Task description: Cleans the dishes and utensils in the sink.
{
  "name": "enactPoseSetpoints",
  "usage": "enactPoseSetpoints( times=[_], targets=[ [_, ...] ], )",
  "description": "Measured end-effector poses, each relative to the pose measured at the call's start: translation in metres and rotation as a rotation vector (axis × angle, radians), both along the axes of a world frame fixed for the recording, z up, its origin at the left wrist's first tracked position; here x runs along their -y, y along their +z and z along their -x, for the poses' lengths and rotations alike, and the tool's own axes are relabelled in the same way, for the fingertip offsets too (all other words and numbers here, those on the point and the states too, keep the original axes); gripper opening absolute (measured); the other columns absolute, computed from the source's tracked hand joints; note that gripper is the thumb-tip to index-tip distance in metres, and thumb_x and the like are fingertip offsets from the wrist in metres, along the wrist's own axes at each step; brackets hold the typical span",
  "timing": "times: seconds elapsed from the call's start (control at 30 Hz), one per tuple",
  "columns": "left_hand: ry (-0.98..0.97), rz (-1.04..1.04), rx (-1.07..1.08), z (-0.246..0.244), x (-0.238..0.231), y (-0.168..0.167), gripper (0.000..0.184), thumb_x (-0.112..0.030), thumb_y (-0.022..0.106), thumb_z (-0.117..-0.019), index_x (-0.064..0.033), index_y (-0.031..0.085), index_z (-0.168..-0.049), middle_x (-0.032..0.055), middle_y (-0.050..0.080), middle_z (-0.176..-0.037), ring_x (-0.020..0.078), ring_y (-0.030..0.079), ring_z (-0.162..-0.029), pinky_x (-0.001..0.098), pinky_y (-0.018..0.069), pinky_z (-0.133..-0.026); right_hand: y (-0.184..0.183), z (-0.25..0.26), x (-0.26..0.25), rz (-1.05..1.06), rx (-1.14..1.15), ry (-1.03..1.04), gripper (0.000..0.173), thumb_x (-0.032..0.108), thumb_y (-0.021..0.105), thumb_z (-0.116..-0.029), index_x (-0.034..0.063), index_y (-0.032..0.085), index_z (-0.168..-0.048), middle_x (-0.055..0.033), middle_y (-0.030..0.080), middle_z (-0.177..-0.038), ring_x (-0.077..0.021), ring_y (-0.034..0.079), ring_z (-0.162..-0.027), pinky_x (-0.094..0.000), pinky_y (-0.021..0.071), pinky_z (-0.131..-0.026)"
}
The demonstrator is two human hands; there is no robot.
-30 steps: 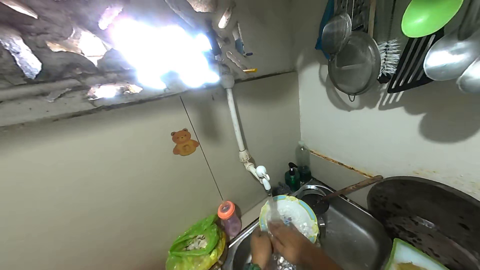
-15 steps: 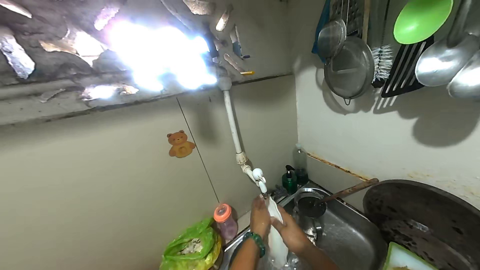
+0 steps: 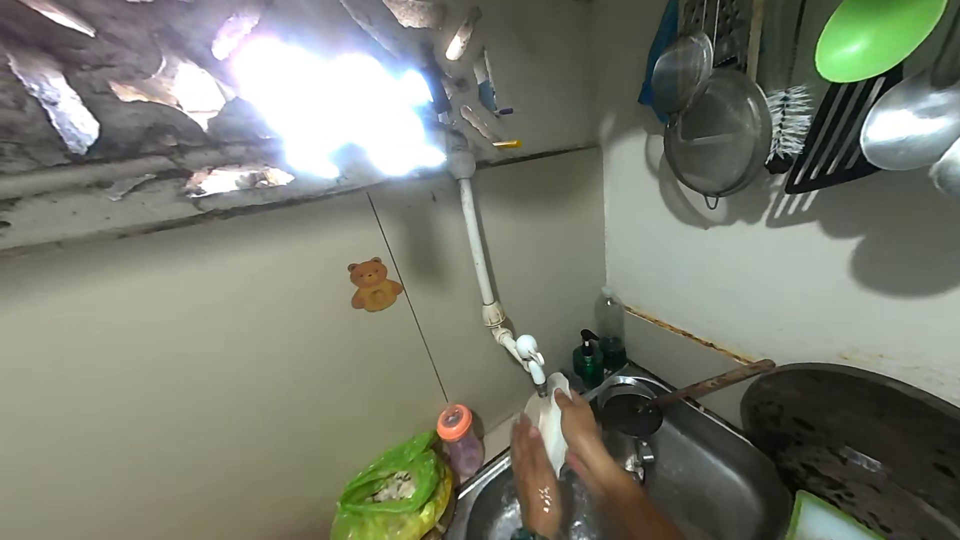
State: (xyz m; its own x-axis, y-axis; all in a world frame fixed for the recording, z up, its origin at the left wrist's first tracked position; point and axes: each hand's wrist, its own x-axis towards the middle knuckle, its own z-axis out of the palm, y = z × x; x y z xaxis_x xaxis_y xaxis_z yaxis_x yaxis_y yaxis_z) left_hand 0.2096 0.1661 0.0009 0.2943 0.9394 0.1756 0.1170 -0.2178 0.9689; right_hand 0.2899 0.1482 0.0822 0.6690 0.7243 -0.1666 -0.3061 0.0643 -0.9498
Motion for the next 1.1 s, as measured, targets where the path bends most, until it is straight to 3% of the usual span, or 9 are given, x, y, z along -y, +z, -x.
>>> enactPoseSetpoints(
  times=[0.1, 0.17, 0.3, 0.5, 0.7, 0.83, 0.9, 0.97, 1.1],
  targets=[
    [-0.101, -0.015, 0.034, -0.006, 0.013, 0.002, 0.067, -0.039, 0.031, -0.1077, -0.0009, 0.021, -0.162, 0.026, 0.02, -0.167, 0.0398, 0.02, -0.155, 0.0539, 0.0164, -0.127, -0.001, 0.008, -0.001, 0.037, -0.021, 0.101, 0.045, 0.025, 0.035, -0.1133, -0.0023, 0.046, -0.147, -0.0223, 0.054, -0.143, -0.0264, 0.055, -0.128, -0.0418, 0.0449, -0.107],
    [-0.129, 0.066, 0.149, -0.008, 0.015, 0.009, 0.065, -0.028, 0.032, -0.1085, -0.0023, 0.009, -0.164, 0.024, 0.018, -0.168, 0.0335, 0.024, -0.154, 0.0489, 0.0214, -0.126, -0.008, 0.014, -0.001, 0.066, -0.006, 0.219, 0.048, 0.034, 0.032, -0.1134, -0.0005, 0.058, -0.134, -0.0168, 0.063, -0.124, -0.0218, 0.06, -0.11, -0.0396, 0.0488, -0.095],
    [0.129, 0.378, 0.316, -0.003, -0.004, 0.022, 0.057, -0.038, 0.022, -0.1137, 0.0023, 0.035, -0.152, 0.0279, 0.056, -0.133, 0.0343, 0.061, -0.116, 0.0518, 0.0513, -0.097, -0.032, 0.004, 0.03, 0.201, 0.493, 0.757, 0.065, 0.045, 0.018, -0.1124, 0.0017, 0.047, -0.151, -0.0194, 0.051, -0.152, -0.028, 0.047, -0.143, -0.0504, 0.0332, -0.121],
    [0.151, 0.767, 0.382, 0.017, -0.001, 0.015, 0.067, -0.054, 0.017, -0.1106, -0.0053, 0.042, -0.149, 0.0267, 0.061, -0.125, 0.0366, 0.066, -0.1, 0.0525, 0.0567, -0.077, -0.049, -0.049, 0.029, 0.845, 1.344, 0.771, 0.072, 0.054, 0.03, -0.1085, 0.011, 0.017, -0.166, -0.0161, -0.002, -0.173, -0.0363, -0.009, -0.159, -0.0732, -0.0121, -0.118],
    [0.013, 0.773, 0.426, 0.0, 0.001, 0.03, 0.063, -0.048, 0.019, -0.112, -0.0021, 0.046, -0.145, 0.0222, 0.062, -0.125, 0.0304, 0.064, -0.107, 0.0482, 0.0539, -0.089, -0.058, -0.028, 0.029, 0.486, 1.276, 0.809, 0.065, 0.044, 0.024, -0.1113, 0.0061, 0.021, -0.164, -0.0133, 0.008, -0.173, -0.0319, 0.0, -0.16, -0.0675, -0.0026, -0.123],
    [-0.056, 0.568, 0.215, 0.008, -0.018, 0.047, 0.053, -0.033, 0.027, -0.1143, 0.0029, 0.04, -0.15, 0.0285, 0.053, -0.141, 0.0372, 0.057, -0.124, 0.0533, 0.0475, -0.103, -0.071, -0.014, 0.055, 0.215, 1.309, 0.709, 0.056, 0.033, 0.041, -0.1101, 0.0033, 0.037, -0.158, -0.0179, 0.042, -0.16, -0.033, 0.041, -0.148, -0.0519, 0.0327, -0.122],
    [-0.173, 0.482, 0.094, 0.01, -0.016, 0.055, 0.051, -0.031, 0.03, -0.1141, 0.002, 0.043, -0.15, 0.0273, 0.055, -0.14, 0.0364, 0.059, -0.122, 0.0529, 0.0488, -0.102, -0.066, -0.003, 0.062, 0.276, 1.244, 0.505, 0.049, 0.016, 0.05, -0.1056, -0.0031, 0.045, -0.151, -0.0251, 0.067, -0.13, -0.0413, 0.068, -0.115, -0.0579, 0.0525, -0.101],
    [-0.287, 0.351, 0.022, 0.011, -0.011, 0.058, 0.046, -0.023, 0.035, -0.1131, 0.0037, 0.044, -0.149, 0.0256, 0.055, -0.142, 0.0331, 0.059, -0.125, 0.048, 0.0471, -0.106, -0.06, 0.003, 0.055, 0.294, 1.108, 0.291, 0.045, 0.015, 0.05, -0.1058, -0.0103, 0.05, -0.143, -0.0332, 0.07, -0.103, -0.0493, 0.07, -0.096, -0.0636, 0.053, -0.089],
    [-0.371, 0.114, -0.21, 0.036, 0.007, 0.066, 0.053, -0.027, 0.046, -0.109, -0.0041, 0.041, -0.156, 0.027, 0.039, -0.158, 0.0389, 0.04, -0.146, 0.0538, 0.0322, -0.121, -0.042, 0.01, 0.042, 0.195, 0.784, 0.157, 0.037, 0.01, 0.054, -0.102, -0.0137, 0.058, -0.13, -0.0323, 0.066, -0.115, -0.0384, 0.066, -0.108, -0.056, 0.0491, -0.099]
  ],
)
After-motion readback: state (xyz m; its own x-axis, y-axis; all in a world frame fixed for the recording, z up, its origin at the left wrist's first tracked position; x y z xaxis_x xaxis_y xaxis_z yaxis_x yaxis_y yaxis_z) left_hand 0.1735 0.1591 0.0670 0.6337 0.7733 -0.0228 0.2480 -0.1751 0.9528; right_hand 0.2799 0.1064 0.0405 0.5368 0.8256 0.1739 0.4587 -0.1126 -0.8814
